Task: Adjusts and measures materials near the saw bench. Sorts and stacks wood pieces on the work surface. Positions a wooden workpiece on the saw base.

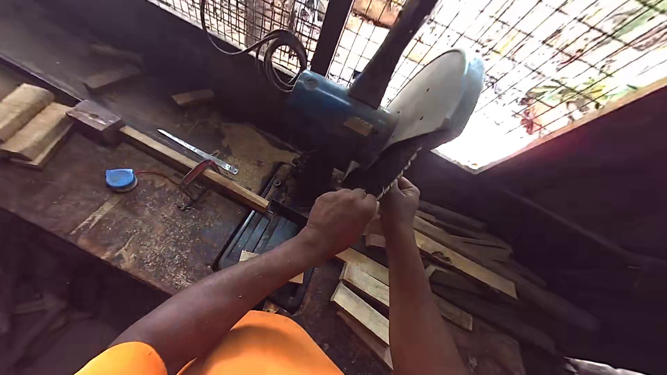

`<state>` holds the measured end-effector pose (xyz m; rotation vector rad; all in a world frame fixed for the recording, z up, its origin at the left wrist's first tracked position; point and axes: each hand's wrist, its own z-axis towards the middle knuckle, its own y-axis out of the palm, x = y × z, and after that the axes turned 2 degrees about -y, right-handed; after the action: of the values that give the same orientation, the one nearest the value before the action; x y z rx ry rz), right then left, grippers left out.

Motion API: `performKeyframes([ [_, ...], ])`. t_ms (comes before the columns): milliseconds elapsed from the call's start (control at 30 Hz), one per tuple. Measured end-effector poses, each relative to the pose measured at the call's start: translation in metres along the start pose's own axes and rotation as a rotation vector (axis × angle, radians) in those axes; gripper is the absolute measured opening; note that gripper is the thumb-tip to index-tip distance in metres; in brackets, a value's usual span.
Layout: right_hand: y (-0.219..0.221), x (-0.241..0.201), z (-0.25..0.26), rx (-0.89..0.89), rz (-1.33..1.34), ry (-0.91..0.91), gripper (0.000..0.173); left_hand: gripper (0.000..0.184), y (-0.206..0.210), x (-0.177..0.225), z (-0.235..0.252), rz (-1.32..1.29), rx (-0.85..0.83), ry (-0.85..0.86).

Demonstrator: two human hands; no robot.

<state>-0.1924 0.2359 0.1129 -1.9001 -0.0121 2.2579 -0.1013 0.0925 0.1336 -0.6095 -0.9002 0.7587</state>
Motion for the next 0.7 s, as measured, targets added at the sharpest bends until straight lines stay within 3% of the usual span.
performKeyframes([
  [133,-0.006,-0.004,-0.013,0.011,-0.059,0.033,0.028,0.027,-0.009,0.004,0.005,-0.011,-0.110,-0.060],
  [267,-0.024,0.009,-0.030,-0.116,-0.183,0.120,0.020,0.026,-0.004,-0.004,0.002,-0.045,-0.023,0.005],
  [433,-0.049,0.027,-0.065,-0.135,-0.372,0.310,0.021,0.029,-0.013,-0.001,0.003,-0.044,-0.214,-0.063],
  [600,-0.090,0.052,-0.104,-0.259,-0.689,0.317,0.027,0.032,-0.008,-0.026,-0.012,-0.410,-0.166,-0.127],
  [700,-0.130,0.089,-0.134,-0.428,-0.909,0.350,0.050,0.033,0.011,-0.048,-0.017,-0.641,-0.149,-0.211],
])
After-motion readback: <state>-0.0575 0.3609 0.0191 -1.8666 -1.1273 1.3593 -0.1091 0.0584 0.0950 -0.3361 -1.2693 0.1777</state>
